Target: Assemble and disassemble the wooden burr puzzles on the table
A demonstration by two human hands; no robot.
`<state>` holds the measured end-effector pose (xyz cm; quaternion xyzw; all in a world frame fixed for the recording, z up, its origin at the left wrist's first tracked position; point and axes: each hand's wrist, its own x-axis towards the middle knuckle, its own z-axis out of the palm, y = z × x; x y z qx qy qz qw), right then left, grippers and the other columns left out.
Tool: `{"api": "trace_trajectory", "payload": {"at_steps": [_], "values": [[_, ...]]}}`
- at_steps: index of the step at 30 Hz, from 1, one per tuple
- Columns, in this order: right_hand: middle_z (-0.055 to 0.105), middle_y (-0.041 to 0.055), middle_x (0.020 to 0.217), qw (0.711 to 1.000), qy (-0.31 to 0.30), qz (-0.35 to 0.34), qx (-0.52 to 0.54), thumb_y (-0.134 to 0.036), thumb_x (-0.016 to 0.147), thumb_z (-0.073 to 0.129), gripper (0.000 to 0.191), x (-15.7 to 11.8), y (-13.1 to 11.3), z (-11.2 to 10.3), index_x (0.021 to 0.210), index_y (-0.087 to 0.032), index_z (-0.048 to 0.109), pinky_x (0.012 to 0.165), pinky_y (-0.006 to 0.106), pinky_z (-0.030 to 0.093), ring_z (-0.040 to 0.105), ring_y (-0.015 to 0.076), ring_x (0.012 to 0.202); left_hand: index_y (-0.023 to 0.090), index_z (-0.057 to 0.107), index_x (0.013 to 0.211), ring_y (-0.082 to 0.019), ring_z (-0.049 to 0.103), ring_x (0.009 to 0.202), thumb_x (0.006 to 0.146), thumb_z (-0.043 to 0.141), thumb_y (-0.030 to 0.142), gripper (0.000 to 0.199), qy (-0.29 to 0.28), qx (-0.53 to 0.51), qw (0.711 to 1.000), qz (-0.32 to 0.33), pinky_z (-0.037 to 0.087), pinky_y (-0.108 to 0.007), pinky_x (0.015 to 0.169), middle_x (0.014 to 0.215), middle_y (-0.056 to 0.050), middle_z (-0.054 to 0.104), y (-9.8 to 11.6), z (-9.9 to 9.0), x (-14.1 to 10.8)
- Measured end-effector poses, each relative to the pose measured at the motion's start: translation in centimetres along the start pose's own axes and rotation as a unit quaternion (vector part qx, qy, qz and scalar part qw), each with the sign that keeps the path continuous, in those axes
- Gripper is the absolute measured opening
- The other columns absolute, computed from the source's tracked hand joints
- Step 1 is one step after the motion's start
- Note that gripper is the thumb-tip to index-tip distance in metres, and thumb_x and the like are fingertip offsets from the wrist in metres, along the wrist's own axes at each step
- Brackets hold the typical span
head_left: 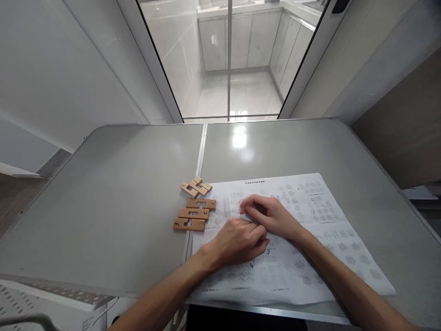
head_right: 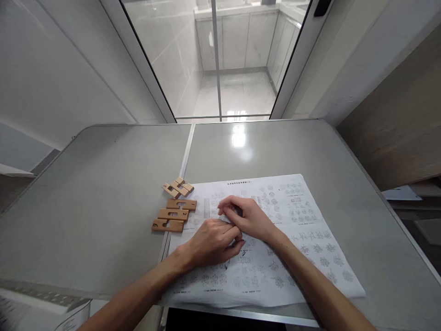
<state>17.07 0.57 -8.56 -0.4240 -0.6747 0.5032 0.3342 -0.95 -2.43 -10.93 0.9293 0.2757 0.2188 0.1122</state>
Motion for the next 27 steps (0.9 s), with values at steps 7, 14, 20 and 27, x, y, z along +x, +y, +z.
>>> {"api": "trace_trajectory", "payload": {"at_steps": [7, 14, 20, 27], "values": [[0.081, 0.0034, 0.094, 1.000, 0.001, 0.003, -0.001, -0.030, 0.107, 0.057, 0.016, 0.07, -0.13, 0.01, 0.103, -0.025, 0.072, 0.078, 0.035, 0.059, 0.075, 0.0215, 0.086, 0.019, 0.060, 0.079, -0.018, 0.067, 0.060, 0.096, 0.059, 0.021, 0.018, 0.014, 0.017, 1.000, 0.009, 0.047, -0.031, 0.054, 0.067, 0.000, 0.069, 0.07, -0.20, 0.21], [0.081, 0.0036, 0.094, 1.000, 0.003, 0.002, 0.001, -0.029, 0.107, 0.058, 0.016, 0.03, 0.00, 0.07, 0.104, -0.025, 0.073, 0.079, 0.036, 0.059, 0.076, 0.0220, 0.087, 0.019, 0.059, 0.080, -0.018, 0.067, 0.060, 0.095, 0.058, 0.020, 0.016, 0.011, 0.019, 1.000, 0.011, 0.047, -0.032, 0.055, 0.067, 0.000, 0.069, 0.04, -0.16, 0.18], [0.081, 0.0034, 0.093, 1.000, 0.004, 0.002, 0.002, -0.028, 0.107, 0.057, 0.017, 0.02, -0.08, 0.11, 0.103, -0.025, 0.073, 0.078, 0.035, 0.059, 0.075, 0.0212, 0.086, 0.019, 0.059, 0.081, -0.018, 0.067, 0.061, 0.096, 0.059, 0.021, 0.016, 0.002, 0.017, 1.000, 0.009, 0.048, -0.031, 0.056, 0.068, 0.000, 0.068, 0.08, -0.15, 0.18], [0.081, 0.0026, 0.094, 1.000, 0.003, -0.002, -0.001, -0.026, 0.106, 0.057, 0.016, 0.01, -0.08, 0.05, 0.103, -0.025, 0.073, 0.077, 0.034, 0.058, 0.075, 0.0205, 0.085, 0.019, 0.059, 0.081, -0.018, 0.067, 0.061, 0.097, 0.058, 0.021, 0.016, -0.002, 0.014, 1.000, 0.007, 0.050, -0.031, 0.057, 0.068, -0.001, 0.068, 0.13, -0.24, 0.18]]}}
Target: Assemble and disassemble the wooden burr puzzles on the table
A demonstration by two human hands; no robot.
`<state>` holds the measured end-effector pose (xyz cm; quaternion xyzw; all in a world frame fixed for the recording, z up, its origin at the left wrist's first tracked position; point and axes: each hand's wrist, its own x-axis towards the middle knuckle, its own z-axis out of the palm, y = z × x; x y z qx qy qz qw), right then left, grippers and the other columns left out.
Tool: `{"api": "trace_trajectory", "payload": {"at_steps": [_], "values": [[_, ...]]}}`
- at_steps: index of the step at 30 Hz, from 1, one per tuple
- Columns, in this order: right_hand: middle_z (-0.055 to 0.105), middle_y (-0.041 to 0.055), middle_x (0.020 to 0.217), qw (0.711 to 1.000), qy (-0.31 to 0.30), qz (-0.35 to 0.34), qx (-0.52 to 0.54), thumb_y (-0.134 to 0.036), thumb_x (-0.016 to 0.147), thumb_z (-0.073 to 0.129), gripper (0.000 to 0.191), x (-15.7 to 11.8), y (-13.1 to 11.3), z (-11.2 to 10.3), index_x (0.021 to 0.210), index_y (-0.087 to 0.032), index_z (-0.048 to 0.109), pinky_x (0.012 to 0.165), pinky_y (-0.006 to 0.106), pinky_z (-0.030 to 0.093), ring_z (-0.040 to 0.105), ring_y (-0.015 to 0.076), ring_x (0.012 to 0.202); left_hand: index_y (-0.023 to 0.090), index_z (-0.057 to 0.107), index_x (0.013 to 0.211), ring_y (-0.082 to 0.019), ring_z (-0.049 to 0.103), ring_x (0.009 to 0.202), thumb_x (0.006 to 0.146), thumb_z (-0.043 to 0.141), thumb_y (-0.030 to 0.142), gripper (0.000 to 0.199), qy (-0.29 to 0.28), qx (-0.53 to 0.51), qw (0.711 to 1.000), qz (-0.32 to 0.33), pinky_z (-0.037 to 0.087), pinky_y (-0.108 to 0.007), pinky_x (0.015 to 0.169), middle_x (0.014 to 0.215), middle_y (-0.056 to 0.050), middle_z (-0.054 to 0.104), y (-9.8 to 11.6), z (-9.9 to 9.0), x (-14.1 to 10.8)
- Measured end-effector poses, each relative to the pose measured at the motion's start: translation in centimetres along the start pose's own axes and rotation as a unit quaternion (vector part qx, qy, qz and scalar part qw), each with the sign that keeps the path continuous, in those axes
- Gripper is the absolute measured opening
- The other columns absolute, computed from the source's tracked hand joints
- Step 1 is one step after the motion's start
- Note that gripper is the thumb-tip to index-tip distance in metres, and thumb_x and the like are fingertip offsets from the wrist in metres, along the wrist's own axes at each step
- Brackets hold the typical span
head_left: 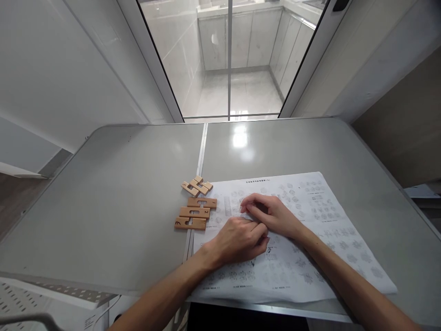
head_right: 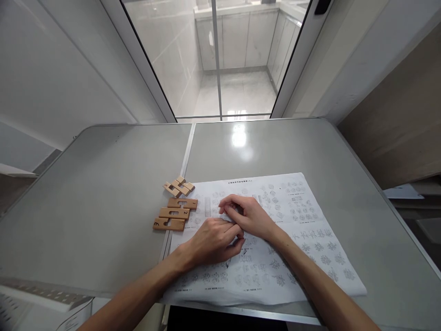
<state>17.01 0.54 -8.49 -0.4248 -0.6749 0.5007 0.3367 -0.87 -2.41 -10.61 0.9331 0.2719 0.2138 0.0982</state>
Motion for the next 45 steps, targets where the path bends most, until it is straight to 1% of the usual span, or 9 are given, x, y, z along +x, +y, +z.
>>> {"api": "trace_trajectory", "payload": {"at_steps": [10, 21, 29, 33, 38, 45], "values": [[0.082, 0.0038, 0.093, 1.000, 0.000, 0.002, -0.004, -0.030, 0.107, 0.056, 0.018, 0.01, -0.17, 0.00, 0.102, -0.025, 0.073, 0.079, 0.037, 0.059, 0.076, 0.0225, 0.087, 0.020, 0.059, 0.079, -0.018, 0.068, 0.061, 0.096, 0.058, 0.021, 0.017, 0.008, 0.009, 1.000, 0.001, 0.050, -0.030, 0.056, 0.067, -0.001, 0.069, 0.00, -0.01, 0.07], [0.081, 0.0031, 0.094, 1.000, 0.000, 0.003, -0.011, -0.029, 0.107, 0.057, 0.017, 0.04, -0.20, 0.01, 0.102, -0.025, 0.073, 0.078, 0.034, 0.059, 0.076, 0.0210, 0.086, 0.020, 0.058, 0.081, -0.018, 0.067, 0.061, 0.098, 0.057, 0.021, 0.017, -0.004, 0.006, 1.000, -0.003, 0.051, -0.031, 0.057, 0.068, -0.001, 0.068, 0.00, 0.04, -0.01], [0.081, 0.0045, 0.093, 1.000, 0.003, -0.005, -0.010, -0.033, 0.108, 0.056, 0.020, -0.03, -0.08, 0.04, 0.102, -0.025, 0.073, 0.077, 0.036, 0.061, 0.076, 0.0221, 0.085, 0.020, 0.058, 0.080, -0.018, 0.067, 0.061, 0.097, 0.057, 0.021, 0.017, -0.003, 0.009, 1.000, -0.001, 0.050, -0.031, 0.056, 0.068, -0.001, 0.069, -0.02, 0.10, 0.01], [0.081, 0.0042, 0.093, 1.000, 0.000, -0.002, -0.007, -0.031, 0.107, 0.056, 0.019, -0.02, -0.16, -0.01, 0.102, -0.025, 0.073, 0.078, 0.036, 0.060, 0.076, 0.0217, 0.086, 0.019, 0.059, 0.079, -0.018, 0.067, 0.059, 0.095, 0.058, 0.020, 0.016, 0.005, 0.008, 1.000, 0.004, 0.048, -0.031, 0.054, 0.067, 0.000, 0.068, 0.00, 0.03, 0.05], [0.081, 0.0034, 0.094, 1.000, 0.000, 0.001, -0.005, -0.030, 0.107, 0.057, 0.017, 0.02, -0.21, -0.03, 0.102, -0.024, 0.073, 0.078, 0.035, 0.059, 0.076, 0.0205, 0.086, 0.019, 0.058, 0.081, -0.018, 0.067, 0.061, 0.097, 0.057, 0.020, 0.016, -0.006, -0.001, 1.000, -0.001, 0.051, -0.031, 0.057, 0.068, -0.001, 0.069, 0.00, -0.12, 0.05], [0.082, 0.0049, 0.094, 1.000, -0.001, -0.003, -0.008, -0.033, 0.107, 0.056, 0.019, -0.01, -0.13, -0.04, 0.103, -0.025, 0.073, 0.077, 0.036, 0.060, 0.076, 0.0221, 0.087, 0.020, 0.058, 0.080, -0.018, 0.067, 0.060, 0.096, 0.058, 0.020, 0.016, 0.004, 0.002, 1.000, 0.001, 0.050, -0.031, 0.056, 0.067, 0.000, 0.069, -0.01, 0.00, 0.06]]}}
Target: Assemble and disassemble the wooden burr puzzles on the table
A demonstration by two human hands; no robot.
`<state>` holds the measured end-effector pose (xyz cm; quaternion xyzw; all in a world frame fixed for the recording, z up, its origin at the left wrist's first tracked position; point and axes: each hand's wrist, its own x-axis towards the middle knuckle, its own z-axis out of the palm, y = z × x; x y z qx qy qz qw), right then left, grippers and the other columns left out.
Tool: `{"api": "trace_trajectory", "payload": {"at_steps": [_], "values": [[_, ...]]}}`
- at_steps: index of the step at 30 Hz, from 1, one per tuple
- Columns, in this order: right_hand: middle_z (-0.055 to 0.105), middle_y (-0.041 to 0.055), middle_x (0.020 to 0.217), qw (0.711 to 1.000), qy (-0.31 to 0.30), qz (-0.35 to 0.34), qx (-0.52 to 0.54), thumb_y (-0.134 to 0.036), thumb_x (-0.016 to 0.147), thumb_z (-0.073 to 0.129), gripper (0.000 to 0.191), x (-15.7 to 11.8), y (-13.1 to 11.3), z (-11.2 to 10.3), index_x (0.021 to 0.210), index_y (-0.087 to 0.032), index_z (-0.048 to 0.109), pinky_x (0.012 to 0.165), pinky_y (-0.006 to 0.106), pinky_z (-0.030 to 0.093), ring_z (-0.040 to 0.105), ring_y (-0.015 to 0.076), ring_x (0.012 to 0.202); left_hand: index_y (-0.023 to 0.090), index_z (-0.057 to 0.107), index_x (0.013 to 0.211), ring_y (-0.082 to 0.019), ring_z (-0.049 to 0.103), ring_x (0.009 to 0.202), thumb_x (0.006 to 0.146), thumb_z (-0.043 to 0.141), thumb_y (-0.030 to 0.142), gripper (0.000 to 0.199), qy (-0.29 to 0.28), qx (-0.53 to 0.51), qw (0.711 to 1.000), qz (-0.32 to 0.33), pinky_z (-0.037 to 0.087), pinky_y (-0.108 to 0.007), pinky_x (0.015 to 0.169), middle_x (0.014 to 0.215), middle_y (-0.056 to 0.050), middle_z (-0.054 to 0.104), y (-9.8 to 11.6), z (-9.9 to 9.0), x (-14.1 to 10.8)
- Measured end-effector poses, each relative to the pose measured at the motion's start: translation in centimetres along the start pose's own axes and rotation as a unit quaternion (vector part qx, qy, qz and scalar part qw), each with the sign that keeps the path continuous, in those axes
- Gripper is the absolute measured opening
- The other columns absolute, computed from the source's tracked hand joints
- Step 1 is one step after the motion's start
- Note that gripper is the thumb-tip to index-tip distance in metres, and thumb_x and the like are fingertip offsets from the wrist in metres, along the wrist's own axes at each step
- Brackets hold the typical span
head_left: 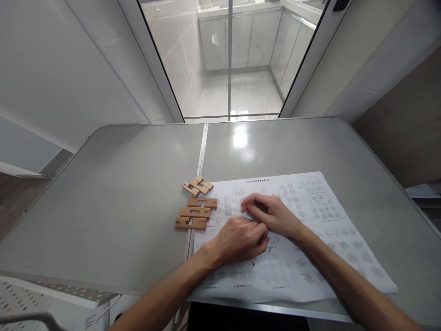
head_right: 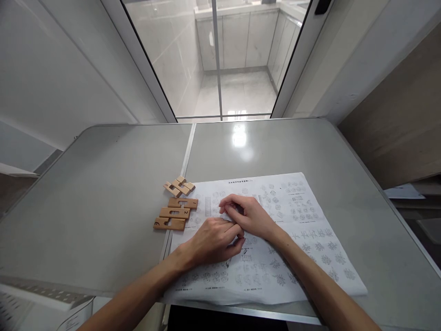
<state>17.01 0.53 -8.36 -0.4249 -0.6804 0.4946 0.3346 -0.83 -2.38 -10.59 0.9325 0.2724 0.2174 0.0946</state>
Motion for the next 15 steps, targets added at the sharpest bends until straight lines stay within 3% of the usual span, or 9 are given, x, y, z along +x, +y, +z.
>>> {"api": "trace_trajectory", "payload": {"at_steps": [15], "values": [[0.081, 0.0042, 0.093, 1.000, 0.001, 0.001, -0.003, -0.034, 0.108, 0.056, 0.019, 0.00, -0.12, 0.00, 0.102, -0.025, 0.072, 0.077, 0.036, 0.060, 0.076, 0.0218, 0.086, 0.019, 0.058, 0.081, -0.019, 0.067, 0.061, 0.097, 0.056, 0.020, 0.017, -0.008, -0.006, 1.000, -0.001, 0.052, -0.032, 0.057, 0.069, -0.001, 0.069, 0.00, -0.07, -0.06]]}}
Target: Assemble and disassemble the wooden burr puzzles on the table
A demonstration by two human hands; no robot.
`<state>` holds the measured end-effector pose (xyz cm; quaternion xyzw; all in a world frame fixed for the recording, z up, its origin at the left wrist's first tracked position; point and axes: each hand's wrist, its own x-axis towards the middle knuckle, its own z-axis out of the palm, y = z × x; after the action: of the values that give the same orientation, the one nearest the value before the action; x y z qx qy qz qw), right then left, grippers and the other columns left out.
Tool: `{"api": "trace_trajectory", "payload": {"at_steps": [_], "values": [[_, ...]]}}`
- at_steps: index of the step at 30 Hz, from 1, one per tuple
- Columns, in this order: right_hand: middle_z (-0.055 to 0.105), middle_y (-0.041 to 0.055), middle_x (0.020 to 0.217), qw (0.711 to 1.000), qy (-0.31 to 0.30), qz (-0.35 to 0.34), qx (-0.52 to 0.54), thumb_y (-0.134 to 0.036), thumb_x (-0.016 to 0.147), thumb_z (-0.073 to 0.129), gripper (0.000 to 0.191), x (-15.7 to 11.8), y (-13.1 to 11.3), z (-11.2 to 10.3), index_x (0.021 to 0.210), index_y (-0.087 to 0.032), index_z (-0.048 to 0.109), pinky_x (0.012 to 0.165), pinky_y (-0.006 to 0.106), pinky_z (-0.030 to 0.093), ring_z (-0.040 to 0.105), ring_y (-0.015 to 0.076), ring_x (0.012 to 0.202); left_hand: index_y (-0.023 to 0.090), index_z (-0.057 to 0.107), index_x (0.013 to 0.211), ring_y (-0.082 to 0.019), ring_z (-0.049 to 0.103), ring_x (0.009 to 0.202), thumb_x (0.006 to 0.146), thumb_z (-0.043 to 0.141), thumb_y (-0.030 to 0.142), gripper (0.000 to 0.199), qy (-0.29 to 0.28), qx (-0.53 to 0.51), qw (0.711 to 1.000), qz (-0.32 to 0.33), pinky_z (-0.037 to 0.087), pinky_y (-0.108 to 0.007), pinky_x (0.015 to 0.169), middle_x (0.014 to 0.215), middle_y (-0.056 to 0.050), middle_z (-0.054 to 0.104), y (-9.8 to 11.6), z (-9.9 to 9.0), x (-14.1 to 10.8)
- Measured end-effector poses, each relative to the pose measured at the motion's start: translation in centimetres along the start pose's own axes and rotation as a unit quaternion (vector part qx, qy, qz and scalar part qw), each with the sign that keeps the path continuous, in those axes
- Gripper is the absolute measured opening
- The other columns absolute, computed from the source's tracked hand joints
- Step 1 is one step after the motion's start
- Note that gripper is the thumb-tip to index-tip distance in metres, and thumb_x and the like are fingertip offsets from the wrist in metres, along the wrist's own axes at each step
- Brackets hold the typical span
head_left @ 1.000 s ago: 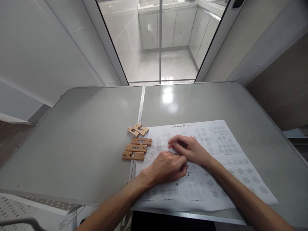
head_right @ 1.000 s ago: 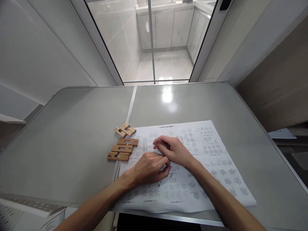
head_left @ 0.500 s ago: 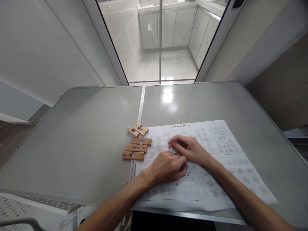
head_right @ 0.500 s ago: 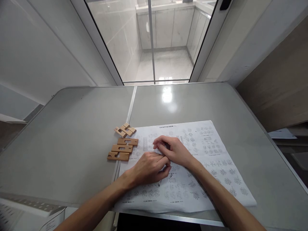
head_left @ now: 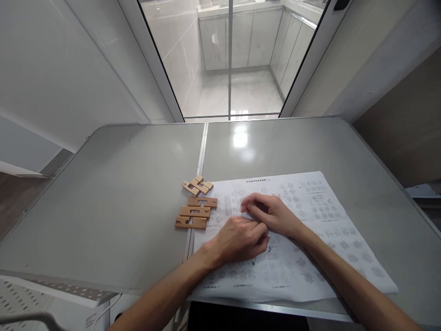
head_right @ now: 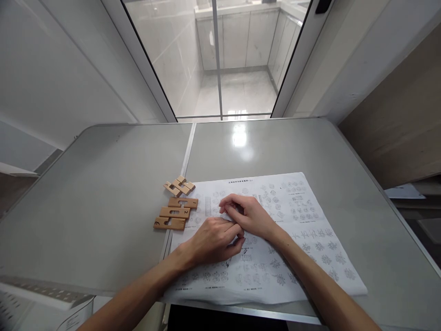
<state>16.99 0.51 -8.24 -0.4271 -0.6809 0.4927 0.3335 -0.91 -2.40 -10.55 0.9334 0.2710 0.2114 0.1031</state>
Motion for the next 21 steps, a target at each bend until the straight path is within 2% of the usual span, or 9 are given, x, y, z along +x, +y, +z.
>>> {"api": "trace_trajectory", "payload": {"at_steps": [9, 13, 17, 21], "values": [[0.081, 0.0044, 0.093, 1.000, -0.002, -0.007, -0.003, -0.034, 0.108, 0.055, 0.021, 0.0, 0.2, 0.0, 0.102, -0.025, 0.073, 0.076, 0.035, 0.061, 0.075, 0.0215, 0.084, 0.020, 0.058, 0.080, -0.019, 0.067, 0.062, 0.097, 0.057, 0.021, 0.017, -0.006, -0.004, 1.000, -0.006, 0.053, -0.031, 0.059, 0.069, -0.002, 0.068, 0.0, 0.0, 0.0], [0.081, 0.0045, 0.093, 1.000, -0.003, -0.004, -0.003, -0.034, 0.108, 0.056, 0.020, 0.0, 0.2, 0.0, 0.102, -0.025, 0.073, 0.072, 0.034, 0.058, 0.073, 0.0210, 0.081, 0.020, 0.059, 0.081, -0.017, 0.066, 0.062, 0.097, 0.057, 0.021, 0.017, 0.013, -0.018, 1.000, -0.007, 0.050, -0.029, 0.058, 0.068, -0.001, 0.067, 0.0, -0.1, 0.0], [0.080, 0.0029, 0.091, 1.000, -0.003, -0.001, -0.008, -0.032, 0.106, 0.057, 0.018, 0.0, 0.3, 0.0, 0.101, -0.025, 0.073, 0.064, 0.031, 0.053, 0.066, 0.0171, 0.070, 0.020, 0.059, 0.083, -0.013, 0.063, 0.059, 0.099, 0.057, 0.021, 0.016, 0.074, -0.079, 0.994, -0.025, 0.046, -0.026, 0.057, 0.065, 0.003, 0.065, 0.0, -1.0, 0.1], [0.075, 0.0014, 0.081, 1.000, -0.002, -0.014, -0.028, -0.030, 0.104, 0.059, 0.016, 0.1, 0.2, 0.0, 0.101, -0.024, 0.074, 0.062, 0.030, 0.048, 0.062, 0.0168, 0.067, 0.022, 0.053, 0.079, -0.012, 0.057, 0.058, 0.100, 0.061, 0.021, 0.022, 0.191, -0.062, 0.975, -0.098, 0.044, -0.027, 0.060, 0.063, 0.005, 0.058, -0.8, -2.8, 0.3]]}}
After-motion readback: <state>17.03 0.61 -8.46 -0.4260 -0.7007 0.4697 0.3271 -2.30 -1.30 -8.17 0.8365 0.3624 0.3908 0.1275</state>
